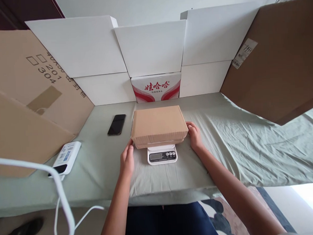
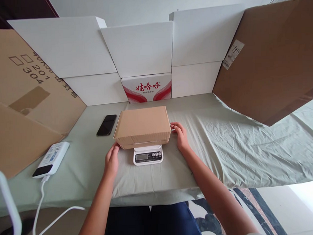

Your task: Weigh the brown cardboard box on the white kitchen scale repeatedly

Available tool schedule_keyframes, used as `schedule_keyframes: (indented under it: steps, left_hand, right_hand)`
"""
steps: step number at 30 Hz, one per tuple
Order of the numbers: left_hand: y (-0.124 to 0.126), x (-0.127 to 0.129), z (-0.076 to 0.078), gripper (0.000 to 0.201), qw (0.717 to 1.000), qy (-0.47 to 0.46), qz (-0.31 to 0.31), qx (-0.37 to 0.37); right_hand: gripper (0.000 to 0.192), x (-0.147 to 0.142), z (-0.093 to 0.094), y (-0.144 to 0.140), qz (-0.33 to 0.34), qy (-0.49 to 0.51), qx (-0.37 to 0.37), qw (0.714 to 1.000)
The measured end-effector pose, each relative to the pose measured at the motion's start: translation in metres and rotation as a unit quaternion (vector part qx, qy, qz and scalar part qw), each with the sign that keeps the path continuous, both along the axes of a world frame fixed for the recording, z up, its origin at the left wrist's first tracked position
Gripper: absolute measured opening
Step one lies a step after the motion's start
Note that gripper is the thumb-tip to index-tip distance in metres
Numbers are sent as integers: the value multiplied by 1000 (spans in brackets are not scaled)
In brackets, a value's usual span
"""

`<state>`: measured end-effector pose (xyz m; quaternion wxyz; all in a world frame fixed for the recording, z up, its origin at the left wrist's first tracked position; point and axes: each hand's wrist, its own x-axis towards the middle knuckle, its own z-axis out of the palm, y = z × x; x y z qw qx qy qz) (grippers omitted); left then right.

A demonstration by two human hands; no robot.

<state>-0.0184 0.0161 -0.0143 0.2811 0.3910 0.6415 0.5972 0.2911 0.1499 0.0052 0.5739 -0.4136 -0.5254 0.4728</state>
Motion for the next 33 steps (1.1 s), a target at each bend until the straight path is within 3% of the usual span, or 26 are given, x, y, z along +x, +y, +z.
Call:
schedule_keyframes:
  steps: [9, 15, 24, 29, 33]
  left_hand:
    - [-3, 2, 4, 48, 999, 30, -30, -17]
    - [-4, 0, 2, 48, 998, 40, -36, -19]
    - [-4, 1, 1, 45, 999, 32, -34, -7]
    - [-2, 0, -1, 46, 1000, 19, -23, -1]
    - [1, -3, -5, 55, 997, -50, 5, 59]
  right_hand:
    - [39, -1, -2, -1, 53, 34, 4, 998]
    - [40, -2, 12, -9, 65, -44, 25, 997]
    - [34, -7, 23, -15, 65, -39, 25, 997]
    - [32, -5, 20, -13, 62, -44, 20, 997]
    - [38, -1, 10, -1, 21, 43, -30, 998]
